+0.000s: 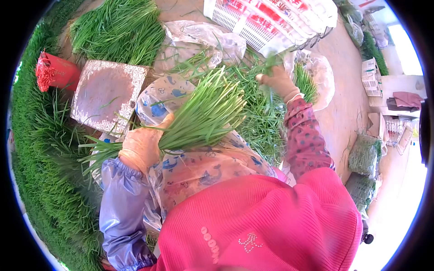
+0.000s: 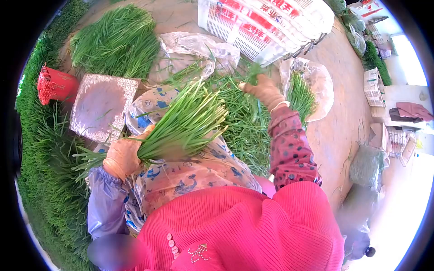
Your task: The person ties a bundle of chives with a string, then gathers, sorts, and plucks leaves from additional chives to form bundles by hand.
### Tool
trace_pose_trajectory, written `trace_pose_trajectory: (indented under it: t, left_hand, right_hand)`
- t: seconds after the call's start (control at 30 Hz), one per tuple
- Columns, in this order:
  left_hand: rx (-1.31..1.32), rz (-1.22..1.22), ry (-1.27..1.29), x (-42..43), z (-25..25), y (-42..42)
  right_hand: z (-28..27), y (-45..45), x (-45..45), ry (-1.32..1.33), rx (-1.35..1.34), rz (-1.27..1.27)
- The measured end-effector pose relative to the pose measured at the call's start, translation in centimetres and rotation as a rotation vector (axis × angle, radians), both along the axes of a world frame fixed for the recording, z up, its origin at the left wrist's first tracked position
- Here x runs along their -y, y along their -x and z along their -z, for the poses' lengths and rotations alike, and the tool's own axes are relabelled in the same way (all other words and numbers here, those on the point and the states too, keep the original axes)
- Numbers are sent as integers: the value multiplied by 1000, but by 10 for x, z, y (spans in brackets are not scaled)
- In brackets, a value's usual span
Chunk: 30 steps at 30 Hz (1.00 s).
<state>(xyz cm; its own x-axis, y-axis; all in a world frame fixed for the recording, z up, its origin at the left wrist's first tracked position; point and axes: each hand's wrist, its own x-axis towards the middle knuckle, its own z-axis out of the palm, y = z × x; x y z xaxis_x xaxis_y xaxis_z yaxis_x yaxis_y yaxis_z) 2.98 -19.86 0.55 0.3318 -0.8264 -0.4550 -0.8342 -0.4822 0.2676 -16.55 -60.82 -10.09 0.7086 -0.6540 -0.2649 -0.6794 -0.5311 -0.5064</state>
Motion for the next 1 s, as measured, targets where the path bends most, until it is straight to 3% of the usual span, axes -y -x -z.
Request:
trace_pose_trajectory:
  t: [0.07, 0.13, 0.17, 0.23, 0.3, 0.37, 0.4, 0.47, 0.5, 0.6, 0.7, 0.73, 0.87, 1.0]
  left_hand:
    - [37, 4, 15, 1, 0, 2]
    - [67, 11, 44, 2, 3, 4]
    - [97, 12, 74, 3, 3, 4]
    - [185, 30, 93, 5, 1, 7]
    - [267, 42, 109, 6, -2, 12]
    - [621, 96, 11, 6, -6, 18]
    - [618, 98, 9, 5, -4, 19]
    - [870, 220, 63, 3, 2, 20]
    - [866, 224, 66, 3, 4, 21]
    - [847, 242, 75, 4, 8, 26]
    - [931, 260, 78, 3, 9, 32]
    - [956, 267, 70, 3, 6, 34]
    - [963, 273, 84, -5, 4, 34]
    - [1021, 320, 91, -6, 7, 34]
  right_hand:
    - [-44, -19, -45, 6, 83, -300]
    - [-55, -37, -77, -51, 178, -397]
    - [-57, -45, -96, -51, 182, -392]
    - [-59, -58, -124, -448, 360, -316]
    - [-43, -56, -125, -563, 361, -196]
    - [-32, -52, -127, -677, 353, -73]
    - [-29, -48, -128, -559, 357, -84]
    - [-29, -41, -133, -282, 312, -125]
    - [-33, -39, -135, -281, 309, -120]
    - [-35, -32, -136, 140, 193, -315]
    - [-24, -25, -128, 168, 137, -180]
    - [4, -19, -108, 246, 167, -184]
    - [29, 10, -36, 6, -63, 144]
    - [-12, 18, -23, 266, -104, 114]
